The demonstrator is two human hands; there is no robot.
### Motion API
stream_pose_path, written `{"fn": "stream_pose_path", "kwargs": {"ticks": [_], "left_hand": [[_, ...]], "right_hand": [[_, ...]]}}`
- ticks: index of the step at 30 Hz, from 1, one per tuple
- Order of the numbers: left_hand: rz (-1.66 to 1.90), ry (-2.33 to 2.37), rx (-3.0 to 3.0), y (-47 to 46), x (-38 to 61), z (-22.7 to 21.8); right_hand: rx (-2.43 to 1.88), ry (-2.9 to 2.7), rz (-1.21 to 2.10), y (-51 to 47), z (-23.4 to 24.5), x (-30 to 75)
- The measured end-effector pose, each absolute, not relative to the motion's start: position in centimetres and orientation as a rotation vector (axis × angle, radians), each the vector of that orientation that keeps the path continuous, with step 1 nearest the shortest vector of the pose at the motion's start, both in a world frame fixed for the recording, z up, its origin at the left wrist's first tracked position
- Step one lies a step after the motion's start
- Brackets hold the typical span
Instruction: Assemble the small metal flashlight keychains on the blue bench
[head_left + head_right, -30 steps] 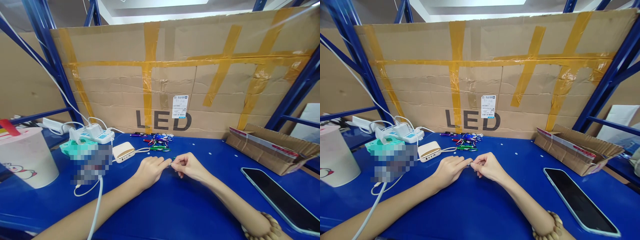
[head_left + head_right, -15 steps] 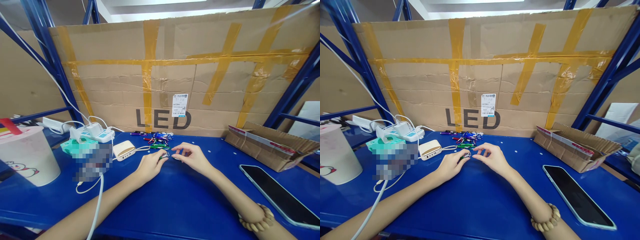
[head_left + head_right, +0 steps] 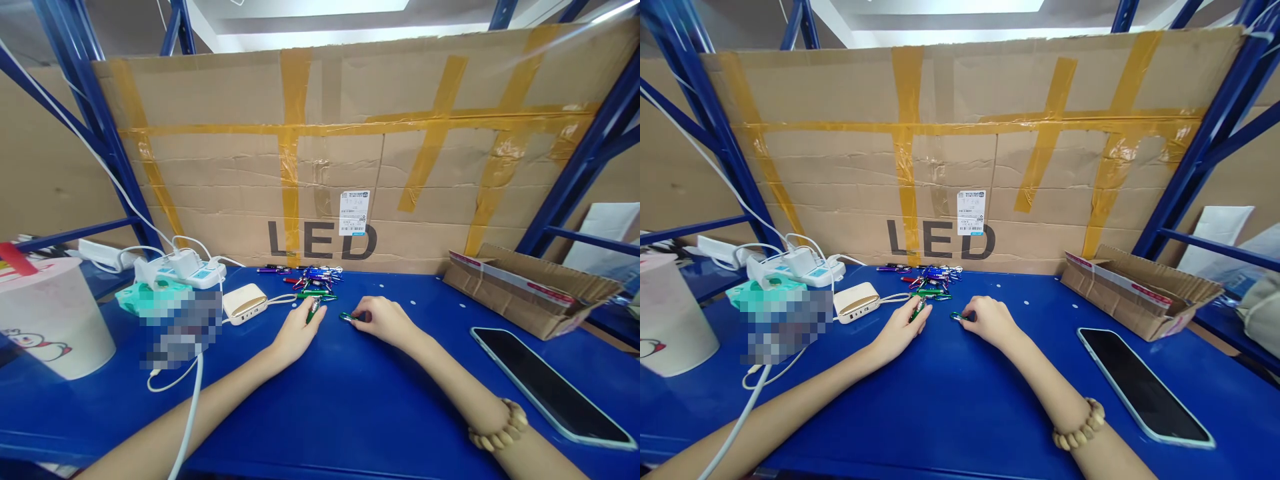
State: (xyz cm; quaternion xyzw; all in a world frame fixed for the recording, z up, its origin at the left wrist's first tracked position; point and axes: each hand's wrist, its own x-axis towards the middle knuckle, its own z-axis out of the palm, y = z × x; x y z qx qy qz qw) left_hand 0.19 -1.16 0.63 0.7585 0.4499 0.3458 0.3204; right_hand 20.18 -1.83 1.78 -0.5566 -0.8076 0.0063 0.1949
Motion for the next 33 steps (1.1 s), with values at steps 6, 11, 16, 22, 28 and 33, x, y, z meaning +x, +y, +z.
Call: {"fn": "stream_pose_path", "kwargs": {"ticks": [6,11,16,22,28,33], "left_hand": [[0.945,1.147,1.894,-1.2,0.3,0.3],[1.003,0.981,1.707,-1.3,0.6,0.3],[1.06,0.825,1.667,-1.2,0.8,0.1],[1.087,0.789,1.768,-1.1,0.6,-0.4],[1.112,0.765,1.848,-1.2,0.5,0.0],[1.108,0.75,1.91,-1.1,0.5,-0.2]], "right_hand": [[-1.526,-2.261,-0.007,-2.0,2.1,19.6],[-1.183,-2.2,0.066,-2.6,2.2,18.9],[-1.003,-2.191,0.179,-3.2,2.2,18.1],[-1.018,-2.341,0.143,-3.3,2.2,18.2],[-0.978,-2.366,0.118,-3.2,1.8,17.8],[-0.978,-2.284,0.11,-3.0,1.3,17.3]]}}
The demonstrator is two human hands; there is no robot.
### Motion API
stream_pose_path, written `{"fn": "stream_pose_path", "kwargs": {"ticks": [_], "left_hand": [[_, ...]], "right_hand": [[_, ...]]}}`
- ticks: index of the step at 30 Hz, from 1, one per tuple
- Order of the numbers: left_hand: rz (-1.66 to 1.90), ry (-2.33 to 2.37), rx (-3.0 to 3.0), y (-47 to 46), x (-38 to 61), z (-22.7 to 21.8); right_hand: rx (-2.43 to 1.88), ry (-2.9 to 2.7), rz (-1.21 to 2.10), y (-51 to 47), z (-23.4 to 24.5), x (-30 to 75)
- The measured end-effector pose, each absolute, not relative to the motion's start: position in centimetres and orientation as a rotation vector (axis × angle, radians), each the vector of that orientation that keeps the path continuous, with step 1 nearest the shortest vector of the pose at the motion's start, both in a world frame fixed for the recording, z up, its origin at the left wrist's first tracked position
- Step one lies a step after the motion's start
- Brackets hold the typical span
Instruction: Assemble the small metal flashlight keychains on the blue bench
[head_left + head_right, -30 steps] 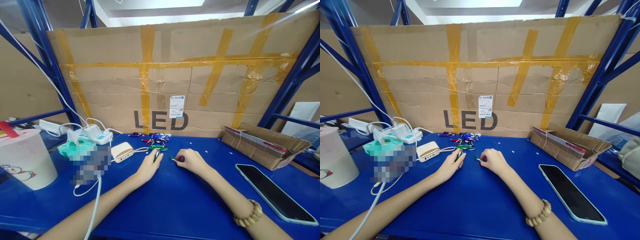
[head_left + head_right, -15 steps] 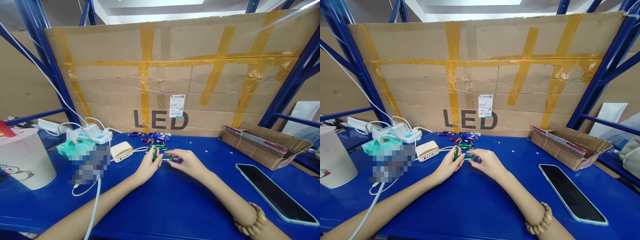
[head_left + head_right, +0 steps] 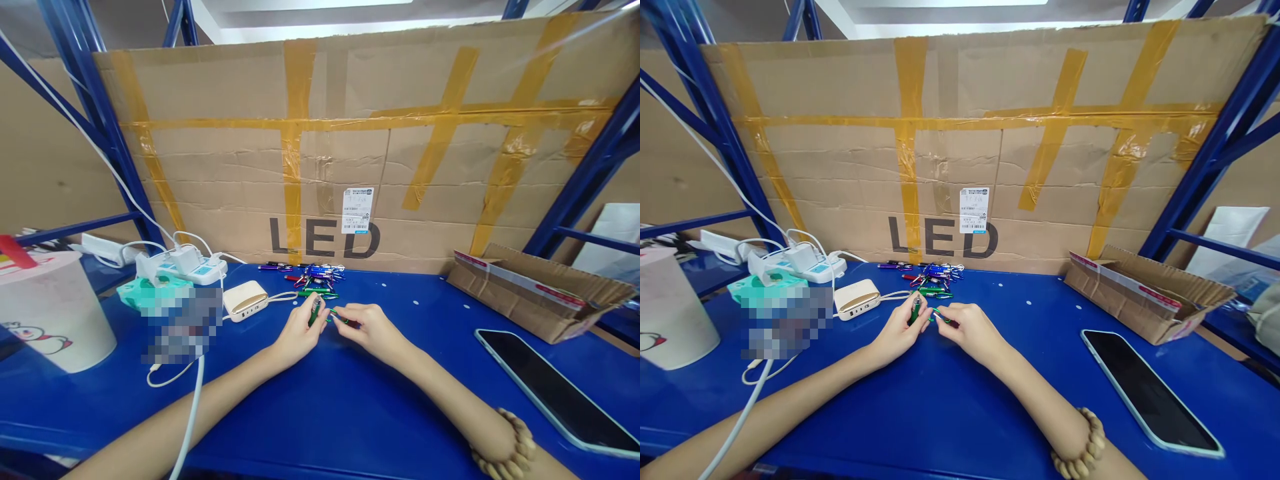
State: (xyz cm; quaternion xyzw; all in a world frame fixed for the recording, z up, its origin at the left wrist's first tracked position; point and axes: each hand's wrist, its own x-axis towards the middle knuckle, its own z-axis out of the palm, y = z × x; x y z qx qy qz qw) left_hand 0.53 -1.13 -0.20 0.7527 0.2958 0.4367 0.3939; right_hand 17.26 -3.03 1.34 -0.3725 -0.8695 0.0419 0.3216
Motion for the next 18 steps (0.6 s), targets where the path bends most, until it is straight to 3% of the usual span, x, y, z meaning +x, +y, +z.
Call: {"fn": "stream_pose_path", "kwargs": {"ticks": [10,18], "left_hand": [[0.835,1.188,2.184,-1.4,0.2,0.4],[0.687,1.191,2.318,-1.3,0.4,-0.2]], "right_hand": [[-0.938,-1.946,-0.05,-2.7,1.6,18.2],[-0.793,-2.108,-0.09,-3.1,1.4,17.2]]}}
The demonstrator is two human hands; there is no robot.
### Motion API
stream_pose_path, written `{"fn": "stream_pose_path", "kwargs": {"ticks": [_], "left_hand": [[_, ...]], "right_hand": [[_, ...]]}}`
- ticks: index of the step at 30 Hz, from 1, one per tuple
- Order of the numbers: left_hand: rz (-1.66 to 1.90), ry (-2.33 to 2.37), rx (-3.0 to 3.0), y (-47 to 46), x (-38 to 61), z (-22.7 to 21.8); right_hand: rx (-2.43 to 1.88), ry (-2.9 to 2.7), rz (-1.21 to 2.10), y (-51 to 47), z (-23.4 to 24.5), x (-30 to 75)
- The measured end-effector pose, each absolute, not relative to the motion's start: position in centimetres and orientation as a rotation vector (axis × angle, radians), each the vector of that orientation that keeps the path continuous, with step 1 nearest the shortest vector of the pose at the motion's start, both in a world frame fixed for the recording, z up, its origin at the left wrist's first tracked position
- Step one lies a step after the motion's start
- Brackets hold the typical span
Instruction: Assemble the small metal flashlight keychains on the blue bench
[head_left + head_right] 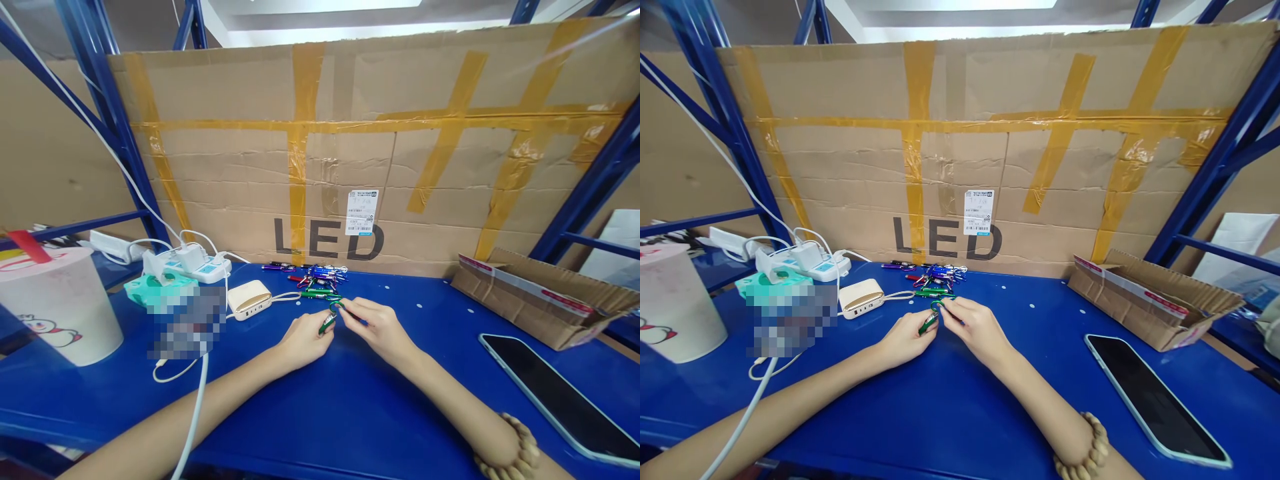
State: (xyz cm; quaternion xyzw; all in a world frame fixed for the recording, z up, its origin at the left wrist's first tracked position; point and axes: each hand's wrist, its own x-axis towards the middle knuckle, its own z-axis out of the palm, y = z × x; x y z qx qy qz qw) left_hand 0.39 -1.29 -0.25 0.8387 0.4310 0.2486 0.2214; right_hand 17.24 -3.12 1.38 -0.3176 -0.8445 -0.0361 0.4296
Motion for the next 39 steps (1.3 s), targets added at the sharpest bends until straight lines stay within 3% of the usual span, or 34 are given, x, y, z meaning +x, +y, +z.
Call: {"fn": "stream_pose_path", "kwargs": {"ticks": [17,23,31,39], "left_hand": [[0.806,1.161,2.219,-0.8,0.6,-0.9],[0.664,1.318,2.287,-0.6,-0.1,0.4],[0.49,1.145,2.793,0.5,-0.7,0.1],[0.579,1.322,2.82,3.1,1.8,0.7]], "right_hand": [[-0.964,-2.077,0.222,-3.1,1.6,16.8],[-1.148,-2.192,0.648,-2.1,1.7,18.6],[-1.682,-2.178,0.068,-1.8,3.5,20.9],[-1.706,-2.124,-0.026,-1.9,4.0,21.6]]}}
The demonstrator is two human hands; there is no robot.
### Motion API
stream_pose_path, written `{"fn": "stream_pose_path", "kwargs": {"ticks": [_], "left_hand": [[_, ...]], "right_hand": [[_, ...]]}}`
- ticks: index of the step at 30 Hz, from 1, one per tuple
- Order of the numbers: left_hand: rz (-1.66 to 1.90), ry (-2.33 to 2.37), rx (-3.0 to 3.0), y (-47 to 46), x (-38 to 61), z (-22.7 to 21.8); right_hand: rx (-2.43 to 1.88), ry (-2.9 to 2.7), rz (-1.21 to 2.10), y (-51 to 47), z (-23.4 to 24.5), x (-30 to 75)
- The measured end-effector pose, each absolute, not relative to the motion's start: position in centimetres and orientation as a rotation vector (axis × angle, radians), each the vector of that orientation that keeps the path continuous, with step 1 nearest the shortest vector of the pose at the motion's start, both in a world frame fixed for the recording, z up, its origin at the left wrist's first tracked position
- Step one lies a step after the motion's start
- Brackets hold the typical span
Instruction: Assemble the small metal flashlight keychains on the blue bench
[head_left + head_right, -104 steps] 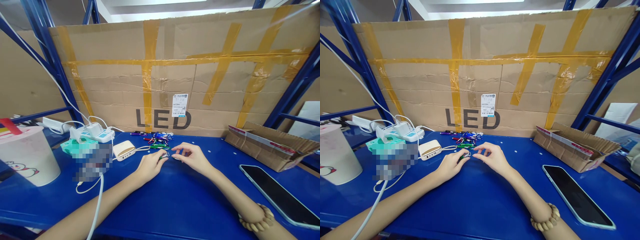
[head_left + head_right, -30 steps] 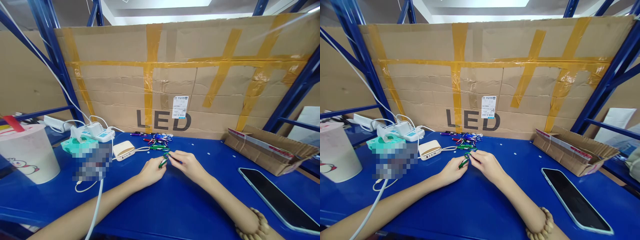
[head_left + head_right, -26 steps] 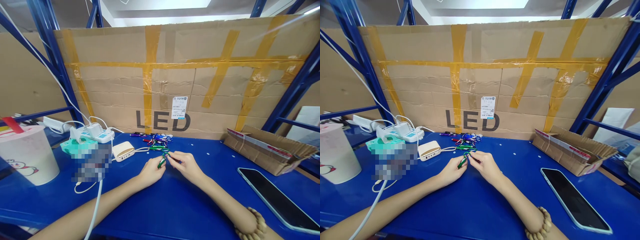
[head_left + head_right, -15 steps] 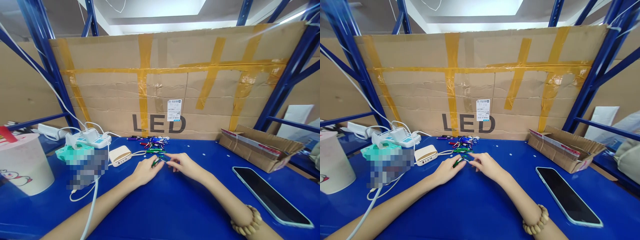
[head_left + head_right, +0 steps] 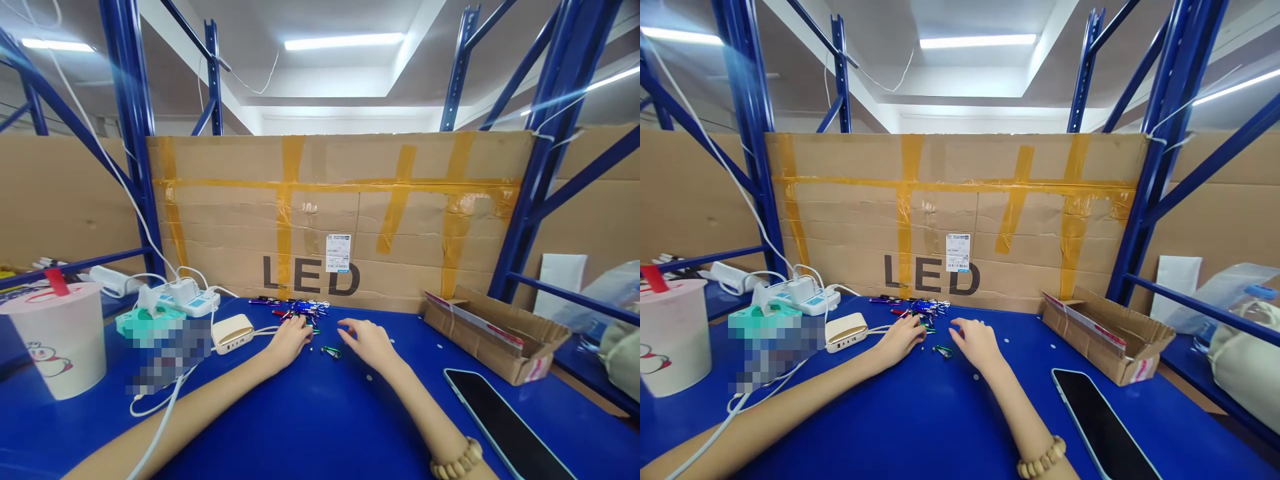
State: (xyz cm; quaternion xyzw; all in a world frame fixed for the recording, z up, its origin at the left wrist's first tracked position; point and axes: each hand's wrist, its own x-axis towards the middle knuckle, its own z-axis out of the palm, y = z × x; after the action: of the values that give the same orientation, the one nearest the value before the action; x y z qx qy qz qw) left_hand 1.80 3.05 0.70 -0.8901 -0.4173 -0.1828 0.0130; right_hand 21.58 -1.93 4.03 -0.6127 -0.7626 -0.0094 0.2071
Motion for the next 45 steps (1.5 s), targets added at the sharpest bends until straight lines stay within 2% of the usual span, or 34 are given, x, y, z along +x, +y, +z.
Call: {"fn": "stream_pose_path", "kwargs": {"ticks": [6,10,15,27,32,36,41,45], "left_hand": [[-0.787,-1.487,-2.677,4.7,2.5,2.2],[-0.794,-1.431,-2.724,3.4,1.6,2.5],[-0.698,-1.282,-2.889,1.8,0.9,1.8],[-0.843,-1.273,-3.002,1.1,0.3,-0.1],[-1.214,-1.409,-2.963,0.2,0.4,0.1],[-1.562,-1.61,-3.029,-0.1,0.9,0.4],[-2.008,-1.683,-3.411,-0.1,1.9,-0.1],[-2.245,-1.826,-3.38,0.0,1.9,-0.2]], "right_hand": [[-1.677,-2.173,0.044,-1.9,4.1,22.5],[-1.561,-2.284,0.128,-2.0,3.7,22.0],[-1.493,-2.357,0.208,-2.0,2.8,21.4],[-1.522,-2.222,0.313,-0.4,1.0,21.8],[-1.5,-2.13,0.333,-0.3,1.4,21.5],[-1.236,-2.089,0.286,-1.0,1.7,19.9],[-0.903,-2.165,0.033,-2.1,1.6,17.7],[-0.89,-2.165,-0.104,-2.3,1.7,17.8]]}}
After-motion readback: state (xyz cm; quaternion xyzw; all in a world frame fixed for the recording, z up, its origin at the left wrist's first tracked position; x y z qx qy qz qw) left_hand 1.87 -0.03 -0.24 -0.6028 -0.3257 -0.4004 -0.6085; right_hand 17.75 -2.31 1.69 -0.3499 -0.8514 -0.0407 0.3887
